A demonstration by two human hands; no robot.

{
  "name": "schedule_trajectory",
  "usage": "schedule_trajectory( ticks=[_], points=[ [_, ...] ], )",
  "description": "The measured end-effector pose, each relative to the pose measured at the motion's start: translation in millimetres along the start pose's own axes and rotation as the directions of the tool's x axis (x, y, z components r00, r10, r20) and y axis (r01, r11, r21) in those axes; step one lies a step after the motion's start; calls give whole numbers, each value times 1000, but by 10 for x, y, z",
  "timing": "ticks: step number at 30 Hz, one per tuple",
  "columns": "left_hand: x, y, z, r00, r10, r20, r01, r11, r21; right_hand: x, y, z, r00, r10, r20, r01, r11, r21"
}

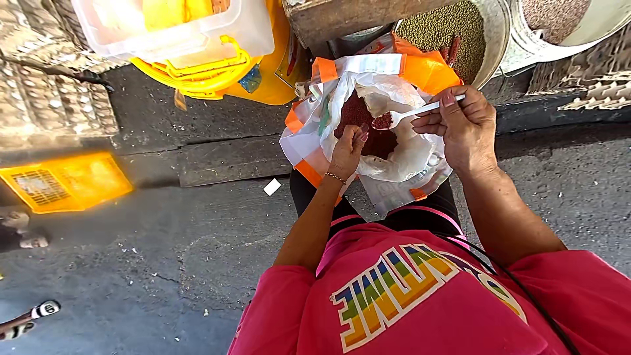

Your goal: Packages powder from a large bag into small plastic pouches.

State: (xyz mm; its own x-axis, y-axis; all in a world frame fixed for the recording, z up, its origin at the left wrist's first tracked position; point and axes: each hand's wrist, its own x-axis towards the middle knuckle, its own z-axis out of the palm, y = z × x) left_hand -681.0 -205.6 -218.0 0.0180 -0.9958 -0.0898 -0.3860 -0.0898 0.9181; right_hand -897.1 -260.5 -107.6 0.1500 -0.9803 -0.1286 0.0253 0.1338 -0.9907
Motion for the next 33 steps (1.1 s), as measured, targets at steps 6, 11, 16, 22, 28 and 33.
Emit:
schedule_trajectory(
  ticks=[6,11,16,22,28,33],
  points=[
    [-6,19,12,1000,11,13,-11,1000,-3,19,-75,125,987,-119,104,143,952,-270],
    [0,12,9,1000,-4,19,4,1000,3,-36,-126,181,943,-249,221,327,819,-472],
    [5,-11,21,998,-35,44,36,999,-18,-90,-179,217,898,-320,302,438,710,-551],
    [-1,22,23,995,-78,67,80,996,-27,-136,-202,234,824,-421,378,566,607,-558],
    [67,-30,44,997,-72,29,72,997,-7,-109,101,183,879,-406,250,470,647,-601],
    [160,206,23,1000,-17,-8,17,999,-33,-142,796,39,938,-18,345,282,620,-732]
  ],
)
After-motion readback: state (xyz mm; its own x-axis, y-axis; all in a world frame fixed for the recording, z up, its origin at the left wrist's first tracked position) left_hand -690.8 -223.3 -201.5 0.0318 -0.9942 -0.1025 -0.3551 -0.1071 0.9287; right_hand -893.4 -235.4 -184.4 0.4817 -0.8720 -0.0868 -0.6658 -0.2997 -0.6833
